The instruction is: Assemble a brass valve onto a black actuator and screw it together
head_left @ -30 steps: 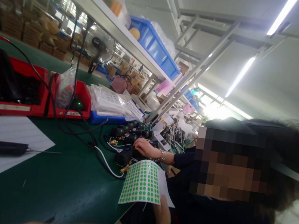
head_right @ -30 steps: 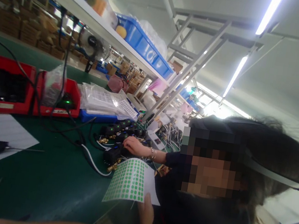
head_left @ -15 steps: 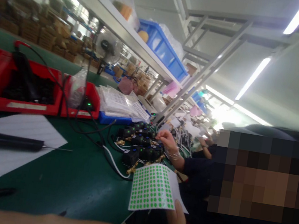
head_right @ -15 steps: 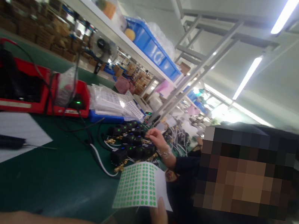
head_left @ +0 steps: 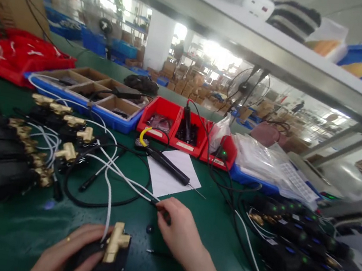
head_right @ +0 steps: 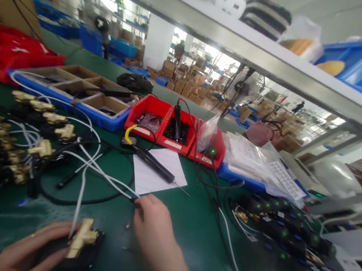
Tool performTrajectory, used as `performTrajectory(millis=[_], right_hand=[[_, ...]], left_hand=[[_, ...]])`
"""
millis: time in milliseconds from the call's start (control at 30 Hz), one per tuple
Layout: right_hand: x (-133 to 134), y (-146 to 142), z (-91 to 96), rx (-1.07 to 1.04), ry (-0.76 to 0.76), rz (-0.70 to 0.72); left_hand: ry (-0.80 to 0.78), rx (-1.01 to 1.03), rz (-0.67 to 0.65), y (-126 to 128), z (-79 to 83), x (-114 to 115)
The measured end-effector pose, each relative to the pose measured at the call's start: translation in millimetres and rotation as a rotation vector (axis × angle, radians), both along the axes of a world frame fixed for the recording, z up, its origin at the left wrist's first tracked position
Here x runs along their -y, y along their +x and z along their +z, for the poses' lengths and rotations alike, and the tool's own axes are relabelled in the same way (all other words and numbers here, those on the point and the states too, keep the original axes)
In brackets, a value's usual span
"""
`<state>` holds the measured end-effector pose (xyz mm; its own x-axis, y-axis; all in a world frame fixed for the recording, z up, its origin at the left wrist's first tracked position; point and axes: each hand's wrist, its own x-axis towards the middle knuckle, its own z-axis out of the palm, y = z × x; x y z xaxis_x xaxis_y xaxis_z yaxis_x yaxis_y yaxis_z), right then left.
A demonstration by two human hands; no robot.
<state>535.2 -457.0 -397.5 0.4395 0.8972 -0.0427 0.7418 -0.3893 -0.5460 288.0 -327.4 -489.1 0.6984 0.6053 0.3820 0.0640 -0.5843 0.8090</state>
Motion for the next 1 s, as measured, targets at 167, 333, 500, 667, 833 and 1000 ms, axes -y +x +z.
performTrajectory(millis=[167,333,500,667,833,1000], right_hand=[[-32.4,-6.7,7.7,0.142,-0.208,0.059],[-36.2,-12.1,9.1,0.224,-0.324,0.095],[-35.7,-13.6,7.0,0.204,-0.362,0.063],[-51.9,-12.5,6.9,0.241,-0.410,0.017],[-68.9,-17.3,6.9,0.267,-0.476,0.057],[-61.5,-9.0,5.5,0.207,-0.408,0.069]], left_hand=[[-0.009,0.041,-0.014,4.3,19.8,6.4],[-0.120,0.095,0.088,8.3,19.9,20.3],[-0.057,0.069,0.035,5.4,17.0,16.3],[0.039,0.017,-0.043,0.7,17.9,6.1],[0.013,-0.004,-0.003,-2.2,16.8,14.7],[-0.067,-0.128,0.053,-16.2,14.1,27.3]])
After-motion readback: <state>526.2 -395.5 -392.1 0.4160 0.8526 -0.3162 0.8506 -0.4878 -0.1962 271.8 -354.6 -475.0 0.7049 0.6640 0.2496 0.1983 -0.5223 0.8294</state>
